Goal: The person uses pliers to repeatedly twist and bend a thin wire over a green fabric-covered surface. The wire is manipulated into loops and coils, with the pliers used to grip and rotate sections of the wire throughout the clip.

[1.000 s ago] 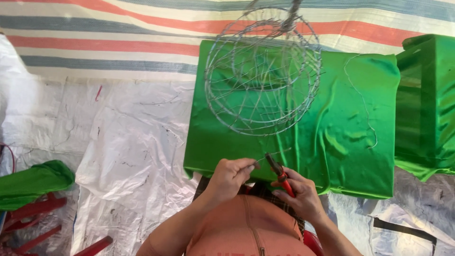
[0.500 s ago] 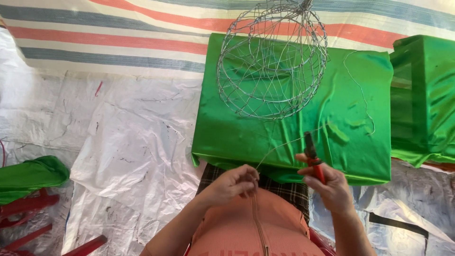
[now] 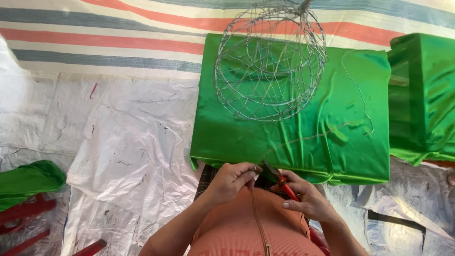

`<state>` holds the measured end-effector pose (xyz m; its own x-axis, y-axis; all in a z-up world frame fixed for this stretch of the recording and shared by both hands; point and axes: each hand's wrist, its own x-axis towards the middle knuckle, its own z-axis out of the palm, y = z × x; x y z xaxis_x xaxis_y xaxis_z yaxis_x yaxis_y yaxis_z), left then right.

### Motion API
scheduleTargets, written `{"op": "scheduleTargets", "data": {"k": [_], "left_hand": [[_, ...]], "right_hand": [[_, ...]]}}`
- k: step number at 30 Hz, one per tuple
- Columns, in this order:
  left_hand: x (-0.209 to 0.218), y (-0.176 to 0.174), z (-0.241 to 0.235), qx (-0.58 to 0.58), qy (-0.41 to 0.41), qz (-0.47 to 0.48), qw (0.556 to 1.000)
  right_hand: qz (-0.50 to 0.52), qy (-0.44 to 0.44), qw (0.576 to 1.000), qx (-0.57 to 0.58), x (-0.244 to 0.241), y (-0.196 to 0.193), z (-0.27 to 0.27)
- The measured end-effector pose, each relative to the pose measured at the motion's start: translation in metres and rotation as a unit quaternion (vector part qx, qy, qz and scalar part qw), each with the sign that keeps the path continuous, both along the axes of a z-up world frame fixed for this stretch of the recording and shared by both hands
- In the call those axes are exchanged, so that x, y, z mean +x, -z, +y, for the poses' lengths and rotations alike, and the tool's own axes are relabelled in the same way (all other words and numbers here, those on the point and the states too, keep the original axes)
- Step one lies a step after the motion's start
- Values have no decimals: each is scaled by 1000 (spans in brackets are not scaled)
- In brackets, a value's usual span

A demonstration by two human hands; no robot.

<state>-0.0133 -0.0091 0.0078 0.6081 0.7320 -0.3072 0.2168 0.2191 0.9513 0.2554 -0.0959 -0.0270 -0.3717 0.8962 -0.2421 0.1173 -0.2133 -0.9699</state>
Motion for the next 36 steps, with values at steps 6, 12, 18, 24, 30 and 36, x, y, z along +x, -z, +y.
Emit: {"op": "scheduleTargets", "data": {"k": [6, 12, 18, 24, 30, 36], "left_hand": [[-7, 8, 10, -40, -3, -47, 998], [-8, 25, 21, -194, 53, -160, 966], [-2, 32, 25, -231, 72, -217, 946], [12, 30, 19, -142, -16, -165, 976], [12, 12, 13, 557, -141, 33, 817], [4, 4, 16, 517, -121, 42, 846]], "right_hand": [[20, -48, 998, -20, -7, -9, 21], [-28, -62, 995, 67, -9, -6, 25], [-30, -28, 993, 110, -10, -7, 19], [-152, 33, 972, 178, -8, 16, 2], [-190, 55, 965, 171, -31, -3, 2], [-160, 39, 955, 248, -41, -12, 15]]}}
